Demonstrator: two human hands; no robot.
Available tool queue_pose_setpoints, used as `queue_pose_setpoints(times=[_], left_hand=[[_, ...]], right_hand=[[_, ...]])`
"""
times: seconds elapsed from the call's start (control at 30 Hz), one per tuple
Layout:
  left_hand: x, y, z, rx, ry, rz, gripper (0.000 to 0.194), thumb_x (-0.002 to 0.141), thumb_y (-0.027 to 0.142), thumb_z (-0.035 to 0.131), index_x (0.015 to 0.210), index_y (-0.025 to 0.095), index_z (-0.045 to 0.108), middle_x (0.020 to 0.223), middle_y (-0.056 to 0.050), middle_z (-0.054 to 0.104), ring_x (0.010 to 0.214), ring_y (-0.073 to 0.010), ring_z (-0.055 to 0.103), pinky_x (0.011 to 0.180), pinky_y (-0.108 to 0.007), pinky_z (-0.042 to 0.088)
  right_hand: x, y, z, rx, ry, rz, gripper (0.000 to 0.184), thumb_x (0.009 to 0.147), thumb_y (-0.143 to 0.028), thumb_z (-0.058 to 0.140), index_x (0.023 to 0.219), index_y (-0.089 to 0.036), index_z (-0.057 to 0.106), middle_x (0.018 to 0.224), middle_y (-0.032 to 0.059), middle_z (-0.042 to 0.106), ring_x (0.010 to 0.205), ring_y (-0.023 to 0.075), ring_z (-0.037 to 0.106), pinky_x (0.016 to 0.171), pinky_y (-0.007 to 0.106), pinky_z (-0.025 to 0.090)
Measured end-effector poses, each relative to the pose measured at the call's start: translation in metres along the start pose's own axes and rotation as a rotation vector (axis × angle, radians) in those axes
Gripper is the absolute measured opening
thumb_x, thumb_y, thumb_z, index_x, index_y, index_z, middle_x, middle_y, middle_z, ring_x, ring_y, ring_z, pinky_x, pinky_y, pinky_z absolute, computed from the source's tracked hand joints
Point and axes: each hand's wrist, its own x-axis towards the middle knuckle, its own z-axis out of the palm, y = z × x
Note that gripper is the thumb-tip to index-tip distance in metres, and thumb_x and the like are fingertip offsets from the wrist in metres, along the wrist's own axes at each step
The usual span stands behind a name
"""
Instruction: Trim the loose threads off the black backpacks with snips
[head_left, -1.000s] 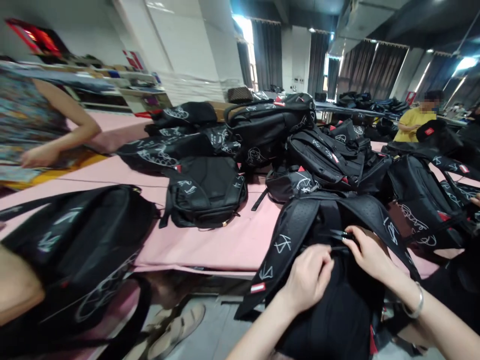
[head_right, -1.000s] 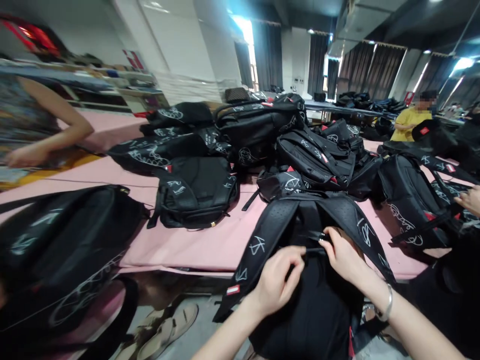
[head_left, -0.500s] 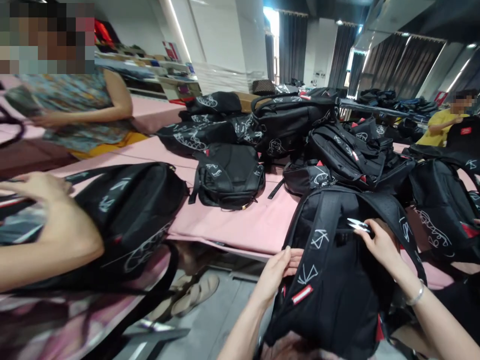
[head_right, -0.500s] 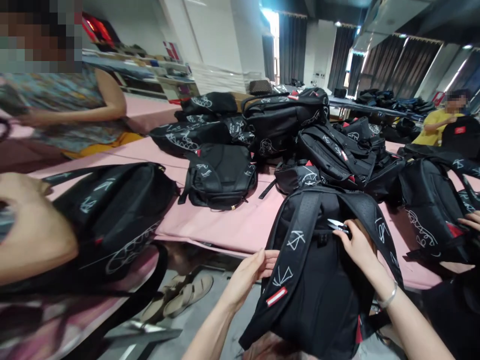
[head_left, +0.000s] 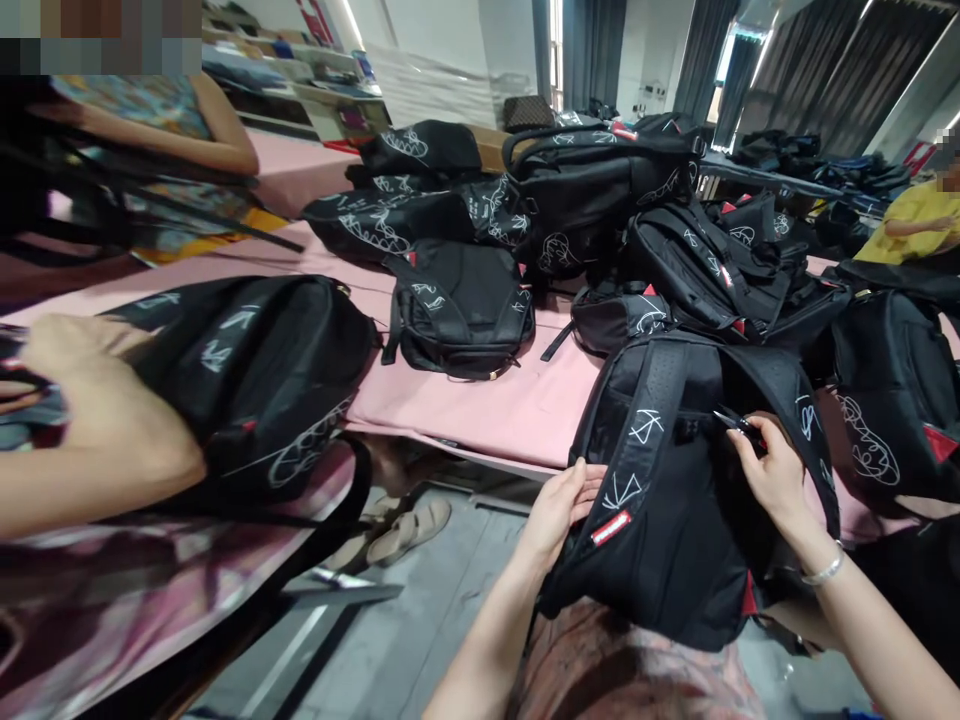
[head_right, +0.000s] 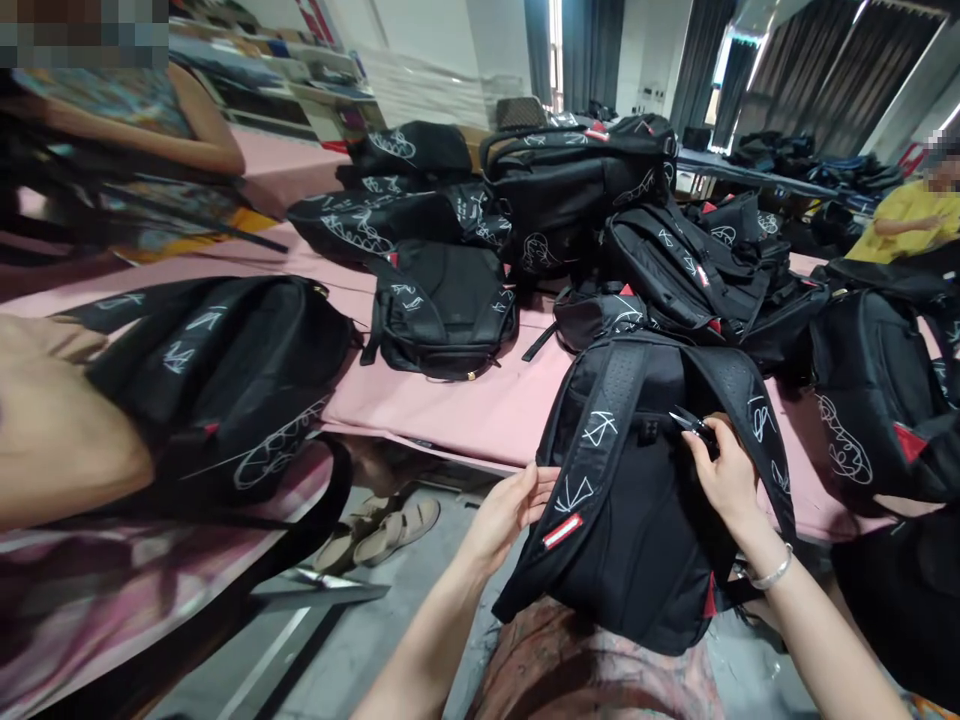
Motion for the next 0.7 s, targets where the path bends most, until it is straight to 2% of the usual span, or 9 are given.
queue_pose_setpoints(times=[0.1, 0.2, 0.33, 0.47, 0.6, 0.7], left_hand=[[0.002, -0.001, 0.001, -0.009, -0.001, -0.004, 0.048, 0.076, 0.054, 0.053, 0.090, 0.009, 0.063, 0.088, -0.012, 0.069, 0.077, -0.0153, 0.064, 0.070, -0.026, 0.048], [0.003, -0.005, 0.002, -0.042, -0.033, -0.016, 0.046, 0.074, 0.053, 0.056, 0.089, 0.010, 0.064, 0.086, -0.010, 0.069, 0.075, -0.0142, 0.063, 0.070, -0.025, 0.047], [0.005, -0.014, 0.003, -0.019, -0.032, 0.000, 0.045, 0.072, 0.055, 0.057, 0.085, 0.012, 0.063, 0.082, -0.006, 0.068, 0.074, -0.0154, 0.062, 0.070, -0.027, 0.047], [0.008, -0.024, 0.006, 0.215, 0.004, 0.068, 0.043, 0.069, 0.054, 0.059, 0.081, 0.013, 0.061, 0.077, -0.002, 0.064, 0.074, -0.0165, 0.058, 0.066, -0.025, 0.044], [0.011, -0.035, 0.009, 0.328, 0.034, 0.134, 0.035, 0.072, 0.050, 0.057, 0.070, 0.014, 0.057, 0.065, 0.002, 0.057, 0.065, -0.0126, 0.051, 0.061, -0.022, 0.040], [0.012, -0.041, 0.007, 0.341, 0.066, 0.142, 0.034, 0.072, 0.048, 0.056, 0.075, 0.014, 0.060, 0.071, 0.000, 0.061, 0.069, -0.0145, 0.053, 0.066, -0.024, 0.040]], right_hand=[[-0.008, 0.001, 0.001, 0.015, -0.031, 0.048, 0.027, 0.086, -0.043, 0.044, 0.098, -0.019, 0.050, 0.108, 0.0127, 0.058, 0.081, 0.0224, 0.059, 0.072, 0.034, 0.045], [-0.014, 0.001, 0.004, 0.063, -0.017, 0.006, 0.024, 0.085, -0.041, 0.047, 0.094, -0.019, 0.051, 0.114, 0.0132, 0.057, 0.093, 0.0243, 0.057, 0.078, 0.036, 0.044], [-0.022, -0.001, 0.008, 0.130, -0.059, -0.002, 0.022, 0.085, -0.037, 0.047, 0.094, -0.018, 0.053, 0.107, 0.0110, 0.060, 0.096, 0.0236, 0.056, 0.082, 0.037, 0.043], [-0.031, 0.000, 0.012, 0.182, -0.143, 0.021, 0.023, 0.086, -0.037, 0.046, 0.096, -0.018, 0.055, 0.098, 0.0083, 0.062, 0.092, 0.0213, 0.057, 0.082, 0.035, 0.044], [-0.034, 0.009, 0.015, 0.190, -0.102, 0.008, 0.026, 0.086, -0.040, 0.044, 0.093, -0.018, 0.056, 0.094, 0.0075, 0.062, 0.089, 0.0211, 0.058, 0.080, 0.035, 0.044], [-0.036, 0.018, 0.015, 0.157, -0.039, 0.025, 0.027, 0.086, -0.041, 0.043, 0.092, -0.017, 0.056, 0.090, 0.0070, 0.061, 0.083, 0.0206, 0.058, 0.075, 0.033, 0.044]])
